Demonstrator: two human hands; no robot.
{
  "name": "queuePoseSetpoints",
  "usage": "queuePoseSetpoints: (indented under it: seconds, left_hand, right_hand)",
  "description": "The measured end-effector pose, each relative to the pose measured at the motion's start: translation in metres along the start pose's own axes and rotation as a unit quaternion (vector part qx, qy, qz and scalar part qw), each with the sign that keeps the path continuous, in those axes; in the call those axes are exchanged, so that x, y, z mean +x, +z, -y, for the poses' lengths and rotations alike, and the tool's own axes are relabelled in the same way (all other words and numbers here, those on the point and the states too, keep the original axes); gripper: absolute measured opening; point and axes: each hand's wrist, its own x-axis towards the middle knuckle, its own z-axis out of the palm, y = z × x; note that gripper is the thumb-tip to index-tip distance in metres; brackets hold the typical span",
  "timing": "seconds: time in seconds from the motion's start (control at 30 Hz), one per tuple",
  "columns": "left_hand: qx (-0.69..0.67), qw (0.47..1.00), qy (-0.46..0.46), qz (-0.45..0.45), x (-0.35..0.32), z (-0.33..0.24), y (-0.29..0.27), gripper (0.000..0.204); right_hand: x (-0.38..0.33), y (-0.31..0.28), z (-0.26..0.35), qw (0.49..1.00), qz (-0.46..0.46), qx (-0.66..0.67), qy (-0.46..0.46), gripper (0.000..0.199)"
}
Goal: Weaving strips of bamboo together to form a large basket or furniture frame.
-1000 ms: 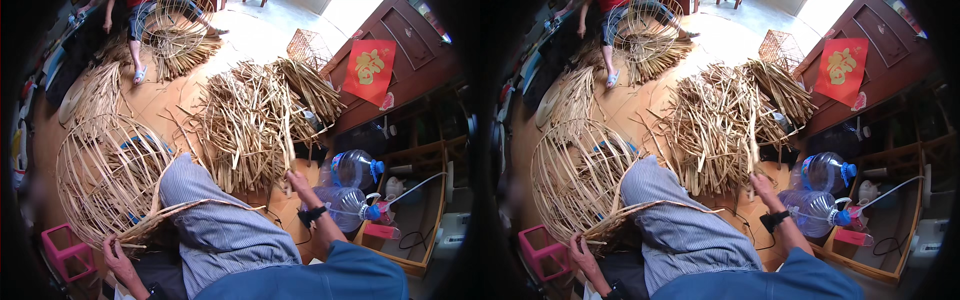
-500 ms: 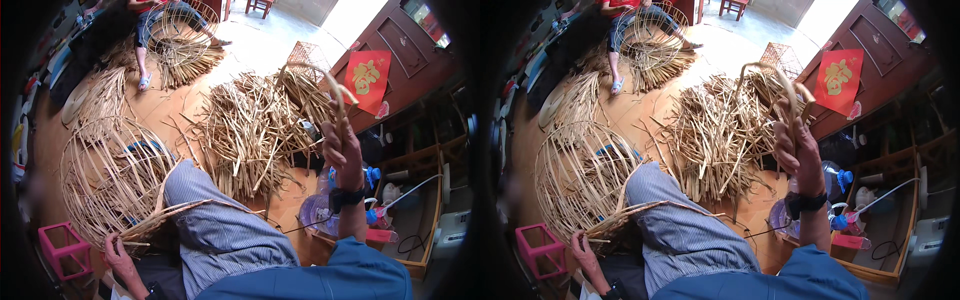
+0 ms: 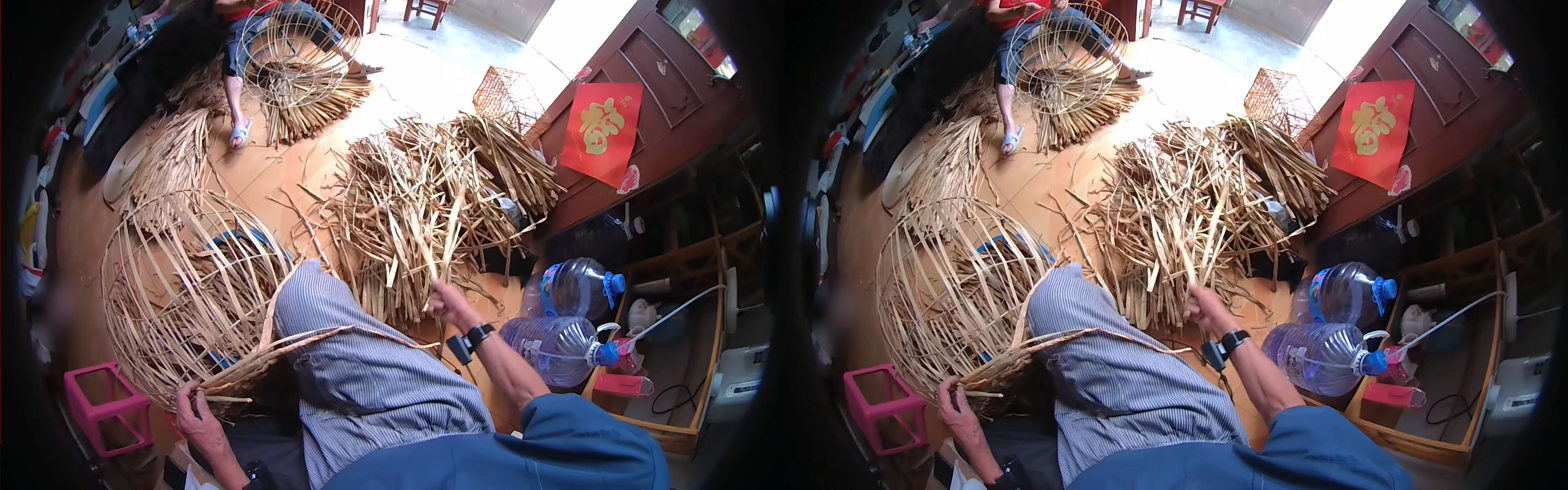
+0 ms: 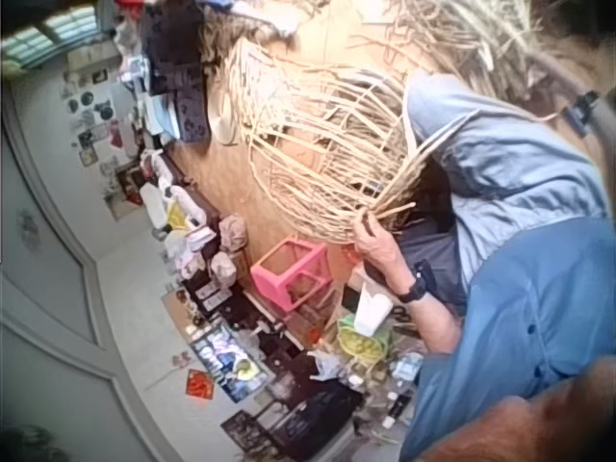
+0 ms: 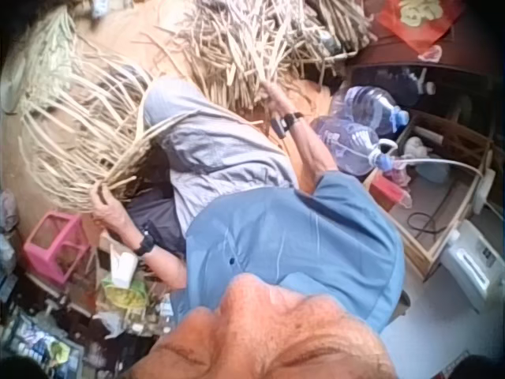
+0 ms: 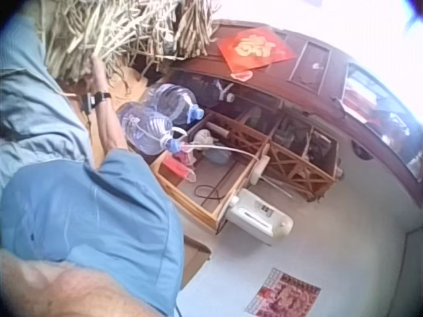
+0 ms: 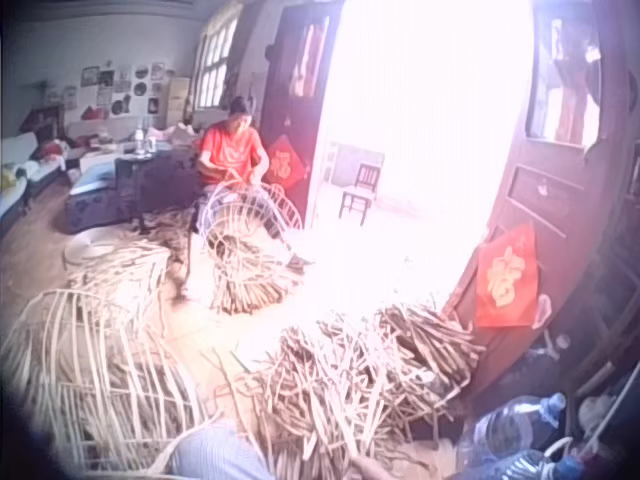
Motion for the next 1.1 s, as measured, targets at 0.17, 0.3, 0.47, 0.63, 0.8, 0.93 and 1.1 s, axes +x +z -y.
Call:
queuePoseSetpoints:
  seconds: [0.17,0.3,0.47,0.63,0.8,0.93,1.1]
  left_hand:
    - [0.018,0.998,0.022,0.054,0.007,-0.015,-0.021,0.018]
    - [0.017,0.999,-0.031,-0.040,0.016,-0.046,-0.040,0.015]
    - [-0.349,0.890,-0.114,0.269,-0.004,-0.122,0.002,0.020]
    - [-0.478,0.694,-0.142,0.519,-0.029,-0.185,0.067,0.049]
    - [-0.457,0.716,-0.133,0.510,-0.033,-0.177,0.064,0.041]
    - [-0.406,0.687,-0.204,0.567,-0.030,-0.164,0.048,0.035]
    - [-0.204,0.784,0.013,0.586,-0.024,-0.160,0.016,0.037]
  right_hand:
    - [-0.002,-0.026,-0.054,0.985,0.068,0.086,0.135,0.036]
    - [-0.029,-0.005,-0.029,0.984,0.085,0.122,0.101,0.037]
    - [-0.100,0.067,0.013,0.973,0.229,0.011,0.007,0.047]
    - [-0.181,0.146,-0.011,0.934,0.321,-0.110,-0.109,0.055]
    - [-0.207,0.172,-0.029,0.938,0.317,-0.137,-0.005,0.044]
    - [-0.206,0.184,-0.029,0.926,0.343,-0.134,-0.082,0.036]
    - [-0.189,0.157,-0.010,0.952,0.258,-0.105,-0.131,0.027]
